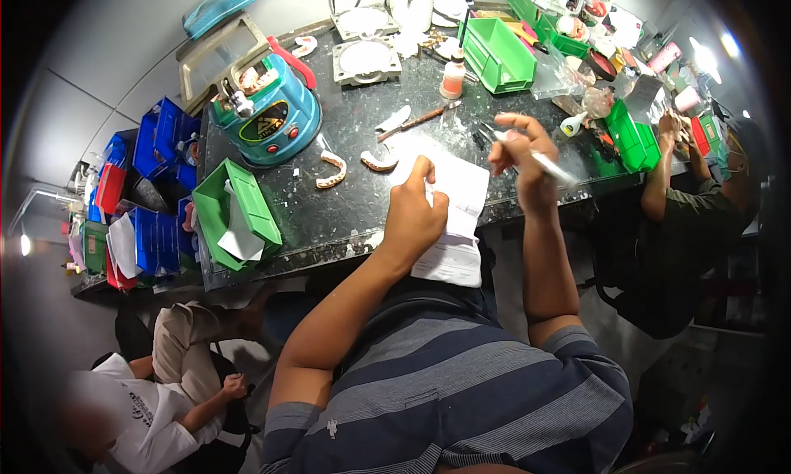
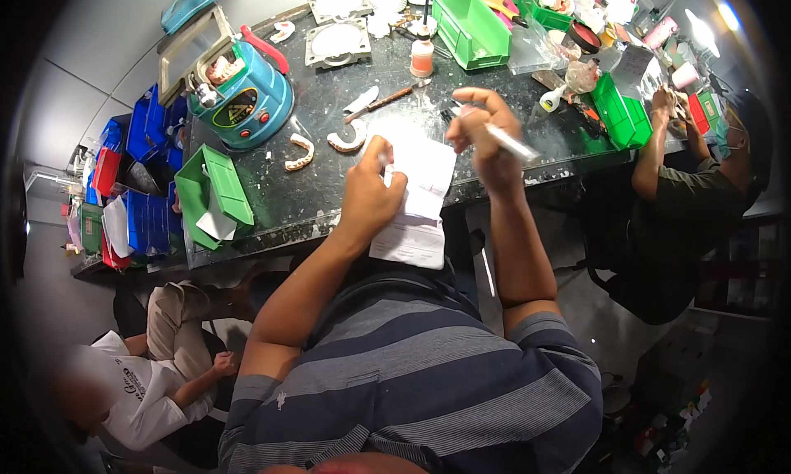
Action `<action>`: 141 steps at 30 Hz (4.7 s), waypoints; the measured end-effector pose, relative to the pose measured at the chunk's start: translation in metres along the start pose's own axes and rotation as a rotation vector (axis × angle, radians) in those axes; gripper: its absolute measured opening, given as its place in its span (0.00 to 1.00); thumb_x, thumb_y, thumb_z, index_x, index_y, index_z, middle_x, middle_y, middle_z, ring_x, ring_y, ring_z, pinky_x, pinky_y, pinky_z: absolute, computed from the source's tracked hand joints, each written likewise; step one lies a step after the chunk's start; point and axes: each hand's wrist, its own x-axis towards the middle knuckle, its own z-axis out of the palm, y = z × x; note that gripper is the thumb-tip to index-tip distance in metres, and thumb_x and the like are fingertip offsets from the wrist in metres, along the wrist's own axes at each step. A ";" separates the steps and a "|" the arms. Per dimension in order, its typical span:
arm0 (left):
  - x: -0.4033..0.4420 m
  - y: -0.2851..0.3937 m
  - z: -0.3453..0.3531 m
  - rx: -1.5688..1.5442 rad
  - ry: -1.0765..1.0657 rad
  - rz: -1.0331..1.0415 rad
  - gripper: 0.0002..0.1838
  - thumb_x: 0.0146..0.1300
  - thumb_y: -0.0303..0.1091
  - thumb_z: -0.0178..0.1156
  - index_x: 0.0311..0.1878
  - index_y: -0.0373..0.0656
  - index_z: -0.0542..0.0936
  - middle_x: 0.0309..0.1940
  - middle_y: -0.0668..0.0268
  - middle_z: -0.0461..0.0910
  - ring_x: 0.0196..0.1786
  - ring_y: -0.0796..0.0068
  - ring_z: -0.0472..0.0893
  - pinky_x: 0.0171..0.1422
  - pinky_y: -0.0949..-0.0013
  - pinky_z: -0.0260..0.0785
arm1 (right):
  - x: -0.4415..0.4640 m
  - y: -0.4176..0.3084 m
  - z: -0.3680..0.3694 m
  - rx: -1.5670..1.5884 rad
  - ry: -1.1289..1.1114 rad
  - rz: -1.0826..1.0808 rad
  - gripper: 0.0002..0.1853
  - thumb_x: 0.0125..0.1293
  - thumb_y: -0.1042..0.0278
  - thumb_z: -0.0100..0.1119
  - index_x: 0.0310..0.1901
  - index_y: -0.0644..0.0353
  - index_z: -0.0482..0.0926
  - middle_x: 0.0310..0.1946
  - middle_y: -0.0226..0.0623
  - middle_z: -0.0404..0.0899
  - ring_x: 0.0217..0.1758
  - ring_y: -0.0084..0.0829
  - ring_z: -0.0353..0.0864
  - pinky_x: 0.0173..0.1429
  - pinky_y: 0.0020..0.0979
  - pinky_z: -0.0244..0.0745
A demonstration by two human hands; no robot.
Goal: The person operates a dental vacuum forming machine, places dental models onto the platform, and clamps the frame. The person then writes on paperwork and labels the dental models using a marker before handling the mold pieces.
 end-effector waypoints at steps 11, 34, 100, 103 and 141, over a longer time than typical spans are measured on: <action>-0.009 -0.001 0.016 0.371 -0.222 -0.051 0.24 0.62 0.32 0.56 0.62 0.38 0.80 0.31 0.41 0.84 0.37 0.39 0.85 0.49 0.43 0.77 | -0.013 0.067 0.028 -0.180 -0.010 0.143 0.06 0.63 0.73 0.68 0.32 0.65 0.80 0.26 0.35 0.85 0.27 0.16 0.80 0.32 0.21 0.74; -0.011 -0.002 0.015 0.428 -0.275 -0.021 0.21 0.64 0.33 0.55 0.56 0.30 0.79 0.31 0.42 0.84 0.36 0.41 0.85 0.45 0.44 0.77 | -0.015 0.068 0.037 -0.357 0.021 0.123 0.10 0.58 0.69 0.68 0.26 0.63 0.78 0.19 0.29 0.77 0.24 0.17 0.73 0.28 0.27 0.69; -0.007 -0.027 -0.004 -0.238 0.130 0.269 0.10 0.63 0.21 0.59 0.47 0.35 0.83 0.42 0.55 0.85 0.42 0.66 0.86 0.50 0.66 0.76 | 0.045 0.024 -0.011 -0.928 -0.163 -0.231 0.13 0.59 0.68 0.74 0.44 0.62 0.84 0.39 0.47 0.86 0.41 0.44 0.86 0.47 0.39 0.78; -0.010 -0.025 -0.006 -0.244 0.128 0.258 0.10 0.63 0.22 0.59 0.46 0.35 0.83 0.41 0.55 0.85 0.42 0.66 0.86 0.50 0.66 0.76 | 0.040 0.042 -0.010 -0.962 -0.207 -0.230 0.13 0.58 0.69 0.74 0.44 0.62 0.84 0.38 0.48 0.85 0.39 0.47 0.85 0.46 0.40 0.78; -0.040 -0.018 -0.026 -0.801 -0.095 -0.142 0.12 0.80 0.35 0.55 0.46 0.36 0.81 0.26 0.72 0.75 0.28 0.86 0.69 0.34 0.78 0.62 | -0.049 0.014 0.043 0.008 -0.507 0.198 0.16 0.72 0.55 0.51 0.40 0.62 0.77 0.27 0.28 0.72 0.31 0.19 0.67 0.37 0.25 0.63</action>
